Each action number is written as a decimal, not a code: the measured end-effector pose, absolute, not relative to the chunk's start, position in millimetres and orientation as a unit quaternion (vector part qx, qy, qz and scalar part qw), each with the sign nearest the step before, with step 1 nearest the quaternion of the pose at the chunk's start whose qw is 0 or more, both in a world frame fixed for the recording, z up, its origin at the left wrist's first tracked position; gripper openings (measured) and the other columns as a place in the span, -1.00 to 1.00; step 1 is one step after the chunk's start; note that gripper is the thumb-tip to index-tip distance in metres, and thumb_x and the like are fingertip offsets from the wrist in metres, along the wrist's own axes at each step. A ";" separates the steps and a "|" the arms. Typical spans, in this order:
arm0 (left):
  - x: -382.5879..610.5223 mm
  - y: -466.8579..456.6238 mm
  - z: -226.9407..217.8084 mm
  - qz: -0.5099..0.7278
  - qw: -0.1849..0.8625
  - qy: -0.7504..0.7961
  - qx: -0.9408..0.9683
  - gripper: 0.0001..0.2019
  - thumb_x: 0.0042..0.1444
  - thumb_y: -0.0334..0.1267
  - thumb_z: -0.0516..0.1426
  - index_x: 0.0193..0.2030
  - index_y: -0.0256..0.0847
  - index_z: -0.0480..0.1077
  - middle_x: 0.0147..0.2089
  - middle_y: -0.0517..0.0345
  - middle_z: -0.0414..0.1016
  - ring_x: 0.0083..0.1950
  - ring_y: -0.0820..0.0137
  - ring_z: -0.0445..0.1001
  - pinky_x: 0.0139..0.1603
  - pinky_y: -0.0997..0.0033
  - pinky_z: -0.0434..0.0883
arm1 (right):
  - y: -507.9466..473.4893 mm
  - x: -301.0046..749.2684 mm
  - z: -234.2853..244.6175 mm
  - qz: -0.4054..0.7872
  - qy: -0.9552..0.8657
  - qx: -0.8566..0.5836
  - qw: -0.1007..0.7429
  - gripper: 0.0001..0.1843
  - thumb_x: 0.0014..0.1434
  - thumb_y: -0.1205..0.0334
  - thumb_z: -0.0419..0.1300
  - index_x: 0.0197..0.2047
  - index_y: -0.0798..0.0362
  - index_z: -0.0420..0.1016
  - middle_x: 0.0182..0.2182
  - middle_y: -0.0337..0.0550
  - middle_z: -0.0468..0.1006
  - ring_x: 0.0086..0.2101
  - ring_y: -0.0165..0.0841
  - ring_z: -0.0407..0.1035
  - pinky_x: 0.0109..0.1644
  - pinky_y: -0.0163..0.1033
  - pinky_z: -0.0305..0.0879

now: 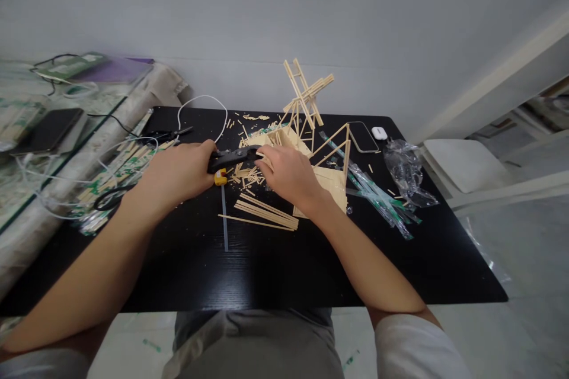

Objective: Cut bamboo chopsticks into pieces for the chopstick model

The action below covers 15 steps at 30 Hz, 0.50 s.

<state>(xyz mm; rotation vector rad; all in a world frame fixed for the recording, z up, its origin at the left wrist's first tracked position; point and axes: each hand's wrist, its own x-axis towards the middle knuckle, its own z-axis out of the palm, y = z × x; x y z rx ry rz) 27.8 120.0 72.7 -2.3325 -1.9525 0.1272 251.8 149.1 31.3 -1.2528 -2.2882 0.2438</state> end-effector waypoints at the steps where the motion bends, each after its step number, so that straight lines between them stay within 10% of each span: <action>1: 27.1 120.3 72.6 0.044 0.048 -0.642 -0.764 -0.69 0.19 -0.22 0.07 0.03 -0.24 0.44 -0.10 -0.25 0.64 -0.12 -0.03 0.64 -0.25 0.17 0.46 | 149.8 251.9 30.8 0.093 -0.843 -0.466 0.253 -0.75 0.39 0.16 0.25 0.01 0.10 0.66 -0.48 -0.16 0.51 -0.40 -0.24 0.39 -0.27 -0.13 0.18; 15: 15.3 125.2 71.3 0.057 0.046 -0.672 -0.737 -0.60 0.26 -0.04 0.07 0.03 -0.33 0.46 -0.10 -0.32 0.63 -0.12 -0.17 0.63 -0.24 0.03 0.48 | 153.1 251.5 32.6 0.124 -0.859 -0.470 0.162 -0.67 0.48 0.16 0.11 -0.33 0.07 0.50 -0.40 -0.11 0.53 -0.34 -0.25 0.38 -0.24 -0.16 0.09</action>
